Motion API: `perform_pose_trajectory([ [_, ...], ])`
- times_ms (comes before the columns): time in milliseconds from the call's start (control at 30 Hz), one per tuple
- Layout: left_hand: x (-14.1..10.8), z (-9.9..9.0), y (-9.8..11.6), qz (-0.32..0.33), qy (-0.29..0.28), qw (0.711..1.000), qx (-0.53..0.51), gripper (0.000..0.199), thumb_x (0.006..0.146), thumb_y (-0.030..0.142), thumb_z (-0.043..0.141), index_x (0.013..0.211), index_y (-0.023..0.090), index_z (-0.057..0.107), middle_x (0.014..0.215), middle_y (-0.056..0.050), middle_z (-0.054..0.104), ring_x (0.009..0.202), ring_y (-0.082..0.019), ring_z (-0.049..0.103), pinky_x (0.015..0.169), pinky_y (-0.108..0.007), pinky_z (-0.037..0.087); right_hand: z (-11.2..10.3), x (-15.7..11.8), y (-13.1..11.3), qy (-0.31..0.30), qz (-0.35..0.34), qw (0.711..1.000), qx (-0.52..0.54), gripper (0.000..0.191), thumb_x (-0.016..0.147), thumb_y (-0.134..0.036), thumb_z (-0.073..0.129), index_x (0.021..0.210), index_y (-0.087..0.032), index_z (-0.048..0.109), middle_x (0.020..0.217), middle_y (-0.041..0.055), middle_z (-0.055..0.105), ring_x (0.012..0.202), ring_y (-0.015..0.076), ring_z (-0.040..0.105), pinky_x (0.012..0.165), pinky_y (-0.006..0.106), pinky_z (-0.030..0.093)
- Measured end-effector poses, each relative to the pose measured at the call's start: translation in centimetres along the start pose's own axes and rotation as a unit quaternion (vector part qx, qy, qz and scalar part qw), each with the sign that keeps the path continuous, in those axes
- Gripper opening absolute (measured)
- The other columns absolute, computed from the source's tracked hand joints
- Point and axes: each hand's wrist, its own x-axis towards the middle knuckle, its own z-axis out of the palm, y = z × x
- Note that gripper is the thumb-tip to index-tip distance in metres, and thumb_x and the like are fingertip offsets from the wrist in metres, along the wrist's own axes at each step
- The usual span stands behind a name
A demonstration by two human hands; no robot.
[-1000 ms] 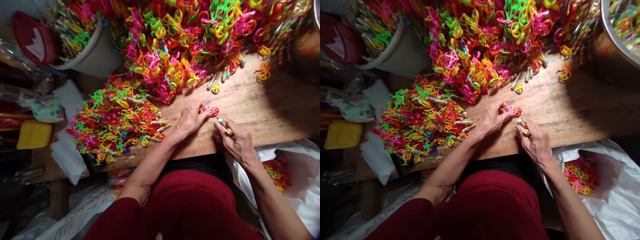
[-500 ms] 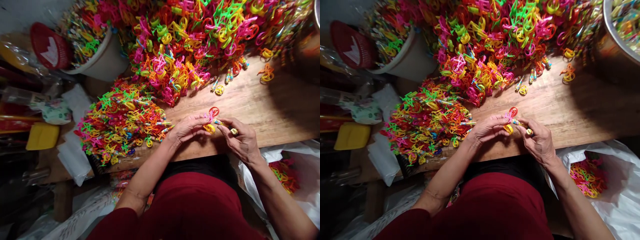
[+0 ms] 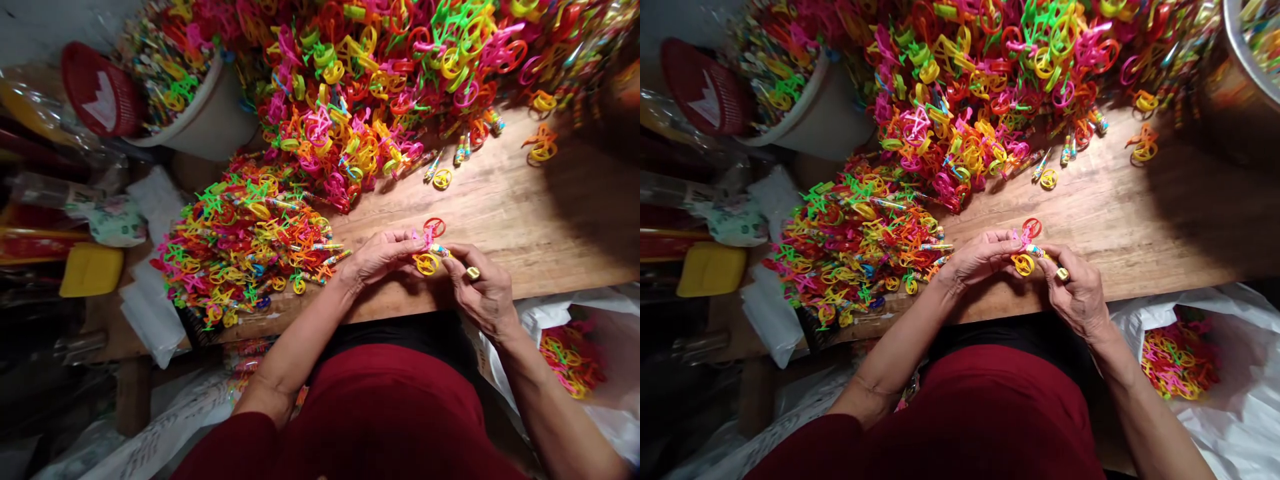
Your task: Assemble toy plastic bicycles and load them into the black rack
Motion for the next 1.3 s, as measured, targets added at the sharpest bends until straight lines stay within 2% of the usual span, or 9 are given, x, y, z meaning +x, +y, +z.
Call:
perform_pose_trajectory([
  [167, 0.1, 0.4, -0.1, 0.037, 0.005, 0.999, -0.025, 0.044, 0.065, 0.036, 0.094, 0.083, 0.011, 0.063, 0.076, 0.000, 0.069, 0.065, -0.010, 0.067, 0.062, -0.023, 0.060, -0.3, 0.0, 0.2, 0.017, 0.013, 1.000, 0.007, 0.015, 0.097, -0.027, 0.059, 0.108, -0.022, 0.069, 0.093, 0.0050, 0.077, 0.075, 0.0168, 0.073, 0.067, 0.026, 0.056],
  [400, 0.8, 0.5, -1.1, 0.011, 0.006, 0.999, -0.037, 0.042, 0.066, 0.036, 0.092, 0.087, 0.010, 0.065, 0.077, -0.001, 0.068, 0.063, -0.009, 0.063, 0.061, -0.025, 0.058, -0.5, -0.3, 0.6, -0.015, 0.015, 1.000, 0.014, 0.022, 0.097, -0.028, 0.058, 0.116, -0.024, 0.070, 0.104, 0.0078, 0.077, 0.089, 0.0212, 0.074, 0.077, 0.033, 0.059],
  [567, 1.1, 0.8, -1.9, 0.023, -0.011, 0.997, -0.070, 0.039, 0.069, 0.036, 0.088, 0.090, 0.011, 0.065, 0.076, -0.001, 0.067, 0.064, -0.013, 0.064, 0.063, -0.031, 0.060, -0.4, -0.2, 0.6, 0.002, 0.019, 1.000, 0.003, 0.019, 0.098, -0.029, 0.057, 0.112, -0.025, 0.070, 0.098, 0.0064, 0.077, 0.082, 0.0200, 0.073, 0.072, 0.031, 0.057],
  [767, 1.1, 0.7, -1.9, 0.025, -0.032, 0.998, -0.048, 0.046, 0.069, 0.042, 0.090, 0.092, 0.011, 0.064, 0.076, -0.001, 0.068, 0.062, -0.012, 0.065, 0.062, -0.029, 0.060, -0.1, -0.5, 1.1, 0.013, -0.030, 0.999, -0.022, 0.023, 0.097, -0.020, 0.056, 0.117, -0.024, 0.066, 0.098, 0.0055, 0.077, 0.082, 0.0183, 0.073, 0.072, 0.028, 0.056],
  [867, 0.9, 0.7, -1.7, 0.010, -0.026, 1.000, -0.005, 0.052, 0.066, 0.048, 0.091, 0.089, 0.011, 0.062, 0.074, -0.002, 0.068, 0.060, -0.013, 0.066, 0.060, -0.027, 0.057, -0.3, -0.5, 1.2, -0.017, -0.063, 0.997, -0.049, 0.025, 0.098, -0.021, 0.052, 0.119, -0.023, 0.065, 0.101, 0.0074, 0.077, 0.084, 0.0204, 0.074, 0.071, 0.030, 0.055],
  [967, 0.5, 0.7, -1.5, 0.020, 0.011, 0.999, 0.042, 0.055, 0.064, 0.052, 0.091, 0.087, 0.011, 0.062, 0.073, -0.001, 0.067, 0.058, -0.010, 0.064, 0.058, -0.022, 0.052, -1.0, -0.4, 1.4, -0.067, -0.082, 0.991, -0.086, 0.027, 0.098, -0.024, 0.049, 0.119, -0.022, 0.065, 0.101, 0.0086, 0.077, 0.083, 0.0220, 0.073, 0.066, 0.031, 0.053],
  [1100, 0.2, 0.8, -1.9, 0.049, 0.048, 0.992, 0.107, 0.048, 0.070, 0.051, 0.087, 0.084, 0.012, 0.062, 0.072, 0.001, 0.064, 0.057, -0.006, 0.058, 0.054, -0.017, 0.041, -2.3, -0.3, 1.6, -0.137, -0.114, 0.968, -0.175, 0.028, 0.095, -0.027, 0.047, 0.114, -0.020, 0.066, 0.091, 0.0083, 0.076, 0.069, 0.0207, 0.068, 0.056, 0.031, 0.042],
  [1233, -0.4, 0.8, -1.8, 0.046, 0.054, 0.990, 0.121, 0.046, 0.069, 0.052, 0.084, 0.082, 0.013, 0.062, 0.075, -0.001, 0.065, 0.061, -0.007, 0.059, 0.059, -0.019, 0.044, -2.4, 0.3, 0.7, -0.167, -0.112, 0.959, -0.201, 0.027, 0.090, -0.022, 0.048, 0.109, -0.018, 0.067, 0.085, 0.0086, 0.074, 0.069, 0.0203, 0.066, 0.056, 0.030, 0.042],
  [1300, -1.5, 0.8, -0.8, 0.050, 0.103, 0.980, 0.164, 0.042, 0.071, 0.052, 0.081, 0.080, 0.014, 0.064, 0.076, -0.001, 0.065, 0.063, -0.009, 0.060, 0.061, -0.021, 0.046, -1.5, 1.2, -0.9, -0.177, -0.114, 0.960, -0.184, 0.027, 0.090, -0.021, 0.048, 0.107, -0.017, 0.067, 0.087, 0.0096, 0.074, 0.072, 0.0206, 0.068, 0.060, 0.030, 0.046],
])
